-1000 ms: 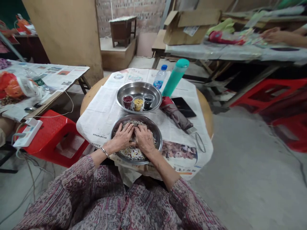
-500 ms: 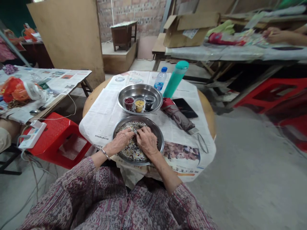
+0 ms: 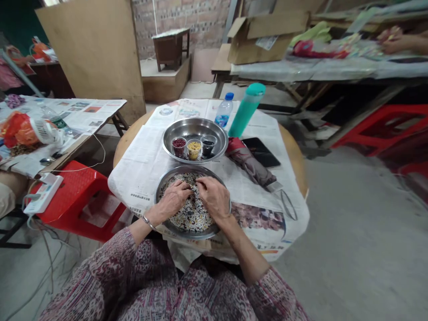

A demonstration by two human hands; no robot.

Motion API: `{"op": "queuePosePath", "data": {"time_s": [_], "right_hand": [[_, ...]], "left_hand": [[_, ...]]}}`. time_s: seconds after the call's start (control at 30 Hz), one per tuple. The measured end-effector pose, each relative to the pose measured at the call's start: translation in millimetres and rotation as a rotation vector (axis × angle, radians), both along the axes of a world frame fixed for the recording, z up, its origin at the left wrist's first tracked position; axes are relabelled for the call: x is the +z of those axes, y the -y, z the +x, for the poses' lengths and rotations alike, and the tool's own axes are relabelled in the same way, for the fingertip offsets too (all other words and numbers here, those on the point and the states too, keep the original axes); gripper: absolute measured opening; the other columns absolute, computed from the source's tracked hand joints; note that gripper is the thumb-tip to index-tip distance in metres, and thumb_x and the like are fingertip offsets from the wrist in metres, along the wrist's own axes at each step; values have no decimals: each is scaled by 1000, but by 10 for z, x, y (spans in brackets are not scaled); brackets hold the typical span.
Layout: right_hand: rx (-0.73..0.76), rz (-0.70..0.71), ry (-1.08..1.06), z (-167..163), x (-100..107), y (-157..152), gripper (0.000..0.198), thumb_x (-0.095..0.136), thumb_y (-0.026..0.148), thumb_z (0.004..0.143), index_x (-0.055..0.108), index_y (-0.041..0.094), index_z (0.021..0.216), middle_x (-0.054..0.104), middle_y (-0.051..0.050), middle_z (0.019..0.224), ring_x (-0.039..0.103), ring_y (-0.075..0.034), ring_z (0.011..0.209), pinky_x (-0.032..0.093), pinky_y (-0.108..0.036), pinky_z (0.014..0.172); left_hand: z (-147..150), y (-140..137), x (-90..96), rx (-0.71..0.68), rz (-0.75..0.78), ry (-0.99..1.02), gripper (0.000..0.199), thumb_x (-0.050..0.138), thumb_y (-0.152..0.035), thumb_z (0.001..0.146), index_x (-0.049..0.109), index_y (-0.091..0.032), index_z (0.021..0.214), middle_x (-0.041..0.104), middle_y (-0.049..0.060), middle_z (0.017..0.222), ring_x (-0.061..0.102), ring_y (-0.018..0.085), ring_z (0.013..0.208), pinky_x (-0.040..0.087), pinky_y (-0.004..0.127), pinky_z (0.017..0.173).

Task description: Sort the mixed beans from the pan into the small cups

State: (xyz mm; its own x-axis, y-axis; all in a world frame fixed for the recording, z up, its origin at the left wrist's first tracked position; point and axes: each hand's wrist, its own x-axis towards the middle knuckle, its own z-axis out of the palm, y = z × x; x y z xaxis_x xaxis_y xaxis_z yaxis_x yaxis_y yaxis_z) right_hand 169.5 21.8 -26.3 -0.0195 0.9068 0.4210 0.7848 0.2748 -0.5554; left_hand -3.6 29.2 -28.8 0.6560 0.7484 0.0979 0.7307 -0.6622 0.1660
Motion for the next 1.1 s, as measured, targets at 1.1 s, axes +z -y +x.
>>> {"op": "queuePosePath", "data": {"time_s": [1.1], "right_hand": [[63,-110,479,-92,409,-1702,27,51,18,87,76,21,96,75,-10,103,64,-24,93,46,-34,77]], "left_hand": [[60,18,101,77,-176,-6,25,46,-16,100,66,-20,114,63,6,117,52,23,112,46,36,97]]}}
